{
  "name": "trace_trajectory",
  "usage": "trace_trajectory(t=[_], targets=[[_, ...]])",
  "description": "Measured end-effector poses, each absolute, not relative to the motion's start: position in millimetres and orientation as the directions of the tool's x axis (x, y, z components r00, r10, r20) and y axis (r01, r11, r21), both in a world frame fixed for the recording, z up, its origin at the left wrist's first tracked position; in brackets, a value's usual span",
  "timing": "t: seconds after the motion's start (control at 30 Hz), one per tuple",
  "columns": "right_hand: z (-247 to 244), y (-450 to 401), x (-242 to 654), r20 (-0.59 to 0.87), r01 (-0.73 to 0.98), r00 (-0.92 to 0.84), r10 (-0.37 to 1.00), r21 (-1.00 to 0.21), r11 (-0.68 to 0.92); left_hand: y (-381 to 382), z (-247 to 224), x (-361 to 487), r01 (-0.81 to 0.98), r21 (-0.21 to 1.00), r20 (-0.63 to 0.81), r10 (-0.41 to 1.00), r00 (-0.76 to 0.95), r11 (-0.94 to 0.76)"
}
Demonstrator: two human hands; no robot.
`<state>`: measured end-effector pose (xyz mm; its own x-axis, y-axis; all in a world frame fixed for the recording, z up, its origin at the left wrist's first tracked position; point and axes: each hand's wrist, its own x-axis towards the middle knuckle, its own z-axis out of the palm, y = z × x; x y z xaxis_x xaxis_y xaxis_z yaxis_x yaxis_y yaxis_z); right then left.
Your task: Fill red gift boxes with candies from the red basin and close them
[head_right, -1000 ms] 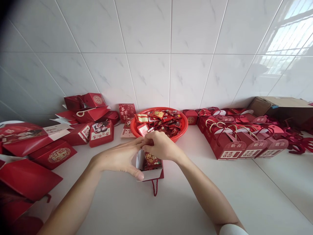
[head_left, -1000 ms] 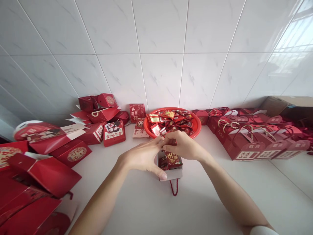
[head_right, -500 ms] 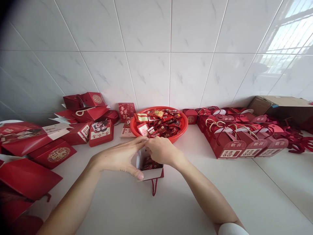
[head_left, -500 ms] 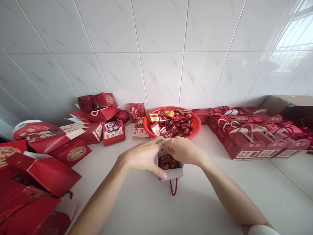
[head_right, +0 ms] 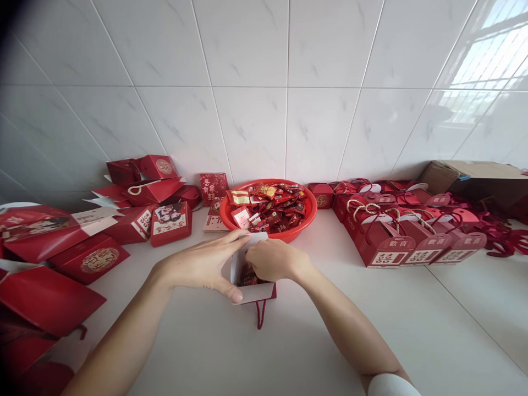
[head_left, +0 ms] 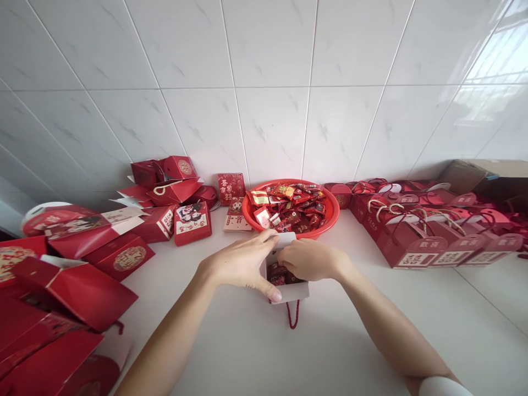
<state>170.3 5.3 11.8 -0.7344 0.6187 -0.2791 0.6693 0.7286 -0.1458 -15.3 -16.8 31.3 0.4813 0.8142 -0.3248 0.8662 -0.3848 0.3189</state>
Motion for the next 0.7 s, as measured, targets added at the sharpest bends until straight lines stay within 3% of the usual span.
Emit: trace_trajectory(t=[0.2, 0.37, 0.47, 0.7], targets=[[8.4, 10.9, 172.9, -0.325, 0.684, -0.724, 0.608, -0.222, 0.695, -17.0, 30.8, -15.4, 0.862, 0.314, -0.323, 0.809, 0.491, -0.398], [8.4, 9.0, 165.7, -0.26, 0.691, -0.718, 0.645, -0.162, 0.704, -16.2, 29.4, -16.0, 0.828, 0.372, -0.272, 0.804, 0.53, -0.42], [10.5, 6.9, 165.5, -0.236, 0.654, -0.754, 0.613, -0.193, 0.731, -16.1, 29.4, -16.1, 0.814, 0.387, -0.256, 0.797, 0.547, -0.434], [8.0, 5.8, 164.0, -0.3, 0.713, -0.692, 0.657, -0.143, 0.686, -17.7, 31.7, -14.7, 0.835, 0.36, -0.28, 0.805, 0.523, -0.417]])
